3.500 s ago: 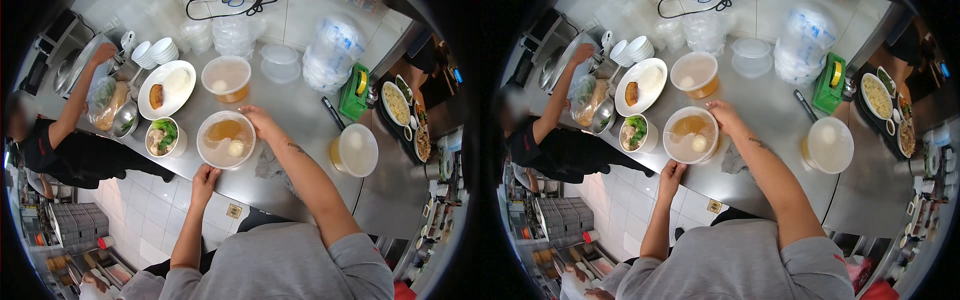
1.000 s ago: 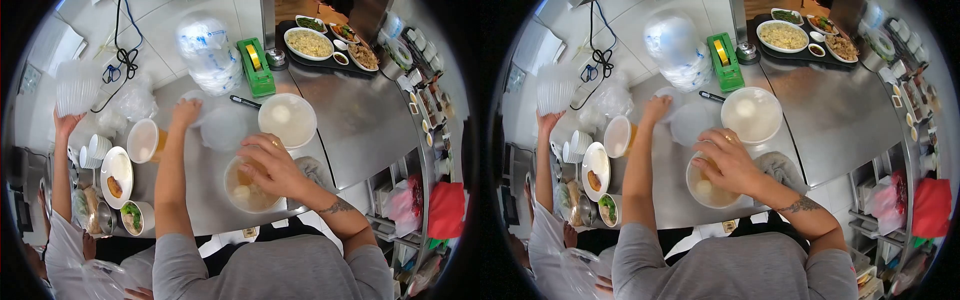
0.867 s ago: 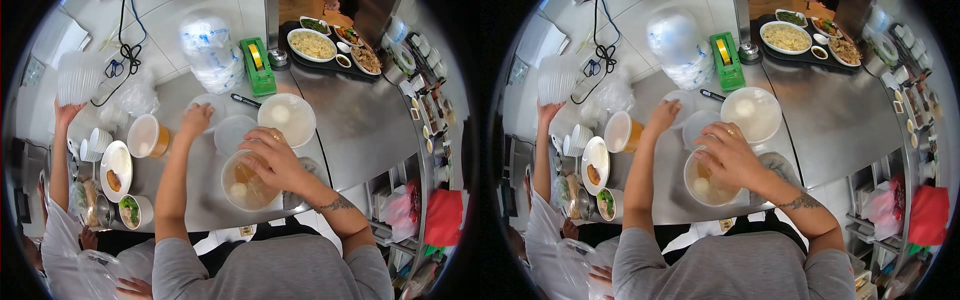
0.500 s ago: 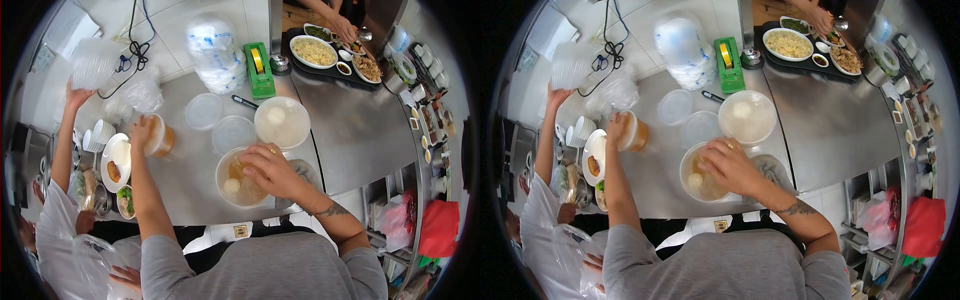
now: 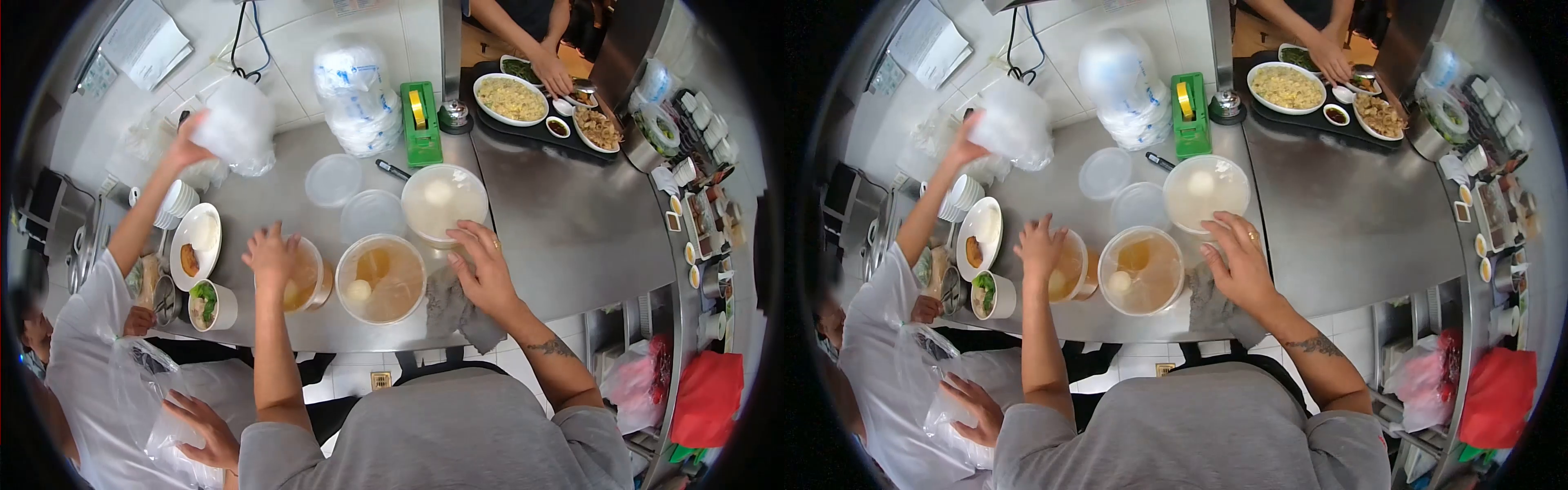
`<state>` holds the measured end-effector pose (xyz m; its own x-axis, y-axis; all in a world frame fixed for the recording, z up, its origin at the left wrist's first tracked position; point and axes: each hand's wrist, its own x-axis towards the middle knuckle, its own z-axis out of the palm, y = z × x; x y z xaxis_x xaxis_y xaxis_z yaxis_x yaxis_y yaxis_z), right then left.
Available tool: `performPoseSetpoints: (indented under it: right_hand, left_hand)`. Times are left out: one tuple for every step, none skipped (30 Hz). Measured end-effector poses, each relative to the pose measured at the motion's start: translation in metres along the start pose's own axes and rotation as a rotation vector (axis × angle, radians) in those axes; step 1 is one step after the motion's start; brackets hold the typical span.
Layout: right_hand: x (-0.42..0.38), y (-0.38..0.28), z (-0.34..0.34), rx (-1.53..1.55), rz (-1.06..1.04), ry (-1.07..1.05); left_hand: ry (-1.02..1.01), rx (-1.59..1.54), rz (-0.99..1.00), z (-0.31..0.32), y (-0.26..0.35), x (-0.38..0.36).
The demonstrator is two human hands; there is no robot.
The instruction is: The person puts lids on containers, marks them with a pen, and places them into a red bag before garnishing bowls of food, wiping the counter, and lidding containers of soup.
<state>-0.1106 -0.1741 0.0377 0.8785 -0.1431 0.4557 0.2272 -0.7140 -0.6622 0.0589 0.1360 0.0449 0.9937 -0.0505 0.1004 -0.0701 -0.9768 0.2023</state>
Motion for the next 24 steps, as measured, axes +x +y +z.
performPoseSetpoints:
  right_hand:
    - [0.005,0.007,-0.001,-0.049,-0.013,0.061]
    - [0.01,0.016,-0.001,-0.097,-0.024,0.119]
    - [0.027,0.031,-0.001,-0.17,0.046,0.238]
    - [0.046,0.046,0.005,-0.24,0.115,0.361]
    - [0.055,0.066,0.013,-0.182,0.198,0.299]
    - [0.061,0.087,0.022,-0.123,0.278,0.238]
    - [0.065,0.098,0.026,-0.062,0.358,0.177]
    - [0.067,0.099,0.025,-0.067,0.334,0.167]
    - [0.067,0.1,0.025,-0.072,0.31,0.157]
    - [0.068,0.101,0.025,-0.078,0.285,0.147]
    - [0.066,0.1,0.023,-0.054,0.304,0.143]
    - [0.064,0.098,0.021,-0.029,0.325,0.138]
    - [0.064,0.096,0.017,-0.003,0.347,0.135]
    - [0.064,0.094,0.013,-0.017,0.351,0.123]
    - [0.063,0.092,0.007,-0.032,0.356,0.107]
    - [0.06,0.093,0.003,-0.048,0.36,0.088]
    - [0.06,0.098,0.002,-0.159,0.31,0.117]
    - [0.062,0.104,0.0,-0.267,0.258,0.146]
    - [0.066,0.108,-0.001,-0.375,0.204,0.175]
    - [0.077,0.107,-0.002,-0.237,0.216,0.184]
    - [0.093,0.101,-0.002,-0.096,0.227,0.195]
    - [0.109,0.095,0.0,0.045,0.238,0.201]
    - [0.129,0.09,0.007,0.417,0.492,0.08]
    - [0.151,0.086,0.016,0.791,0.742,-0.05]
  left_hand:
    - [0.103,0.006,0.094,0.004,0.015,0.004]
    - [-0.007,-0.42,0.171,0.012,0.047,0.02]
    - [-0.119,-0.851,0.241,0.021,0.091,0.037]
    - [-0.239,-0.941,0.153,0.015,0.129,0.04]
    - [-0.314,-0.953,0.156,0.03,0.152,0.058]
    - [-0.321,-0.964,0.117,0.052,0.173,0.081]
    - [-0.341,-0.951,0.034,0.068,0.193,0.102]
    - [-0.362,-0.938,-0.052,0.084,0.21,0.121]
    - [-0.318,-0.916,-0.076,0.106,0.224,0.141]
    - [-0.272,-0.896,-0.099,0.124,0.236,0.157]
    - [-0.208,-0.867,-0.077,0.132,0.245,0.164]
    - [-0.146,-0.835,-0.057,0.139,0.252,0.169]
    - [-0.086,-0.801,-0.034,0.139,0.255,0.169]
    - [-0.023,-0.846,-0.056,0.14,0.255,0.168]
    - [0.039,-0.891,-0.081,0.142,0.254,0.165]
    - [0.1,-0.935,-0.109,0.138,0.252,0.159]
    - [0.005,-1.048,-0.094,0.109,0.25,0.134]
    - [-0.09,-1.16,-0.076,0.075,0.242,0.096]
    - [-0.108,-1.232,-0.022,0.064,0.229,0.065]
    - [-0.123,-1.302,0.037,0.052,0.215,0.033]
    - [-0.219,-1.131,-0.007,0.031,0.202,-0.001]
    - [-0.011,-1.131,0.108,0.039,0.186,-0.037]
    - [-0.018,-1.113,0.171,0.03,0.174,-0.072]
    - [-0.059,-1.171,0.117,0.008,0.171,-0.105]
